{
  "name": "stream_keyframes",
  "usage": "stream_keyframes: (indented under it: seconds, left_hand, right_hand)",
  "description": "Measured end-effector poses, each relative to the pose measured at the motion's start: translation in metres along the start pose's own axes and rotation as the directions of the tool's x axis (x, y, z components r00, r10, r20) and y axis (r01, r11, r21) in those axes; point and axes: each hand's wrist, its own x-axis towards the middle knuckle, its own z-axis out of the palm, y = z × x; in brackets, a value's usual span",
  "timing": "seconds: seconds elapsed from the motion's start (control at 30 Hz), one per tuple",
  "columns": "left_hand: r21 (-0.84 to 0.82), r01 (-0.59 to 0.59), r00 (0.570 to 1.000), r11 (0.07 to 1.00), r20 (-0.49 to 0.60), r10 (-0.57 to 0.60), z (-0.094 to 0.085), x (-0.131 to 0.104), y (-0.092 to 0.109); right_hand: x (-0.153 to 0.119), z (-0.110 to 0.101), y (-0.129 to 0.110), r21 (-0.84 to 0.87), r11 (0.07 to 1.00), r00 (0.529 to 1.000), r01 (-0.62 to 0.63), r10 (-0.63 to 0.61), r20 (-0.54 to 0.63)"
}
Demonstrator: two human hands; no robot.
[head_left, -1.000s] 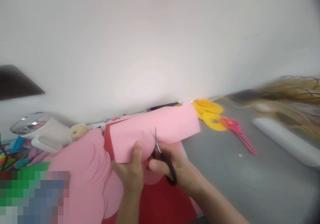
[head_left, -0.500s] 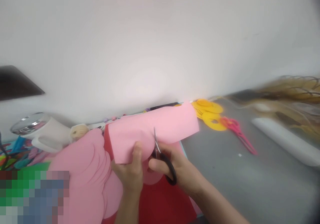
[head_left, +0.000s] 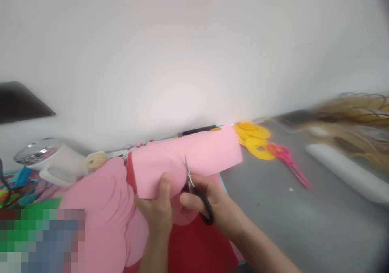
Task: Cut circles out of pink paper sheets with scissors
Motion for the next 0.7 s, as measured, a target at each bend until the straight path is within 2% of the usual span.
stream_keyframes:
  seconds: [0.27, 0.7]
  left_hand:
    - [0.014, 0.007, 0.999, 1.0, 0.033, -0.007, -0.0001, 0.001, -0.0031]
    - [-0.029, 0.025, 0.999, 0.999, 0.027, -0.024, -0.0008, 0.0004, 0.0003]
  right_hand:
    - [-0.0016, -0.0003, 0.0002, -0.031, 0.999, 1.0, -0.017, 0.017, -0.015]
    - [-0.0009, -0.0008, 0.0032, -0.057, 0.998, 0.999, -0.022, 0.02, -0.031]
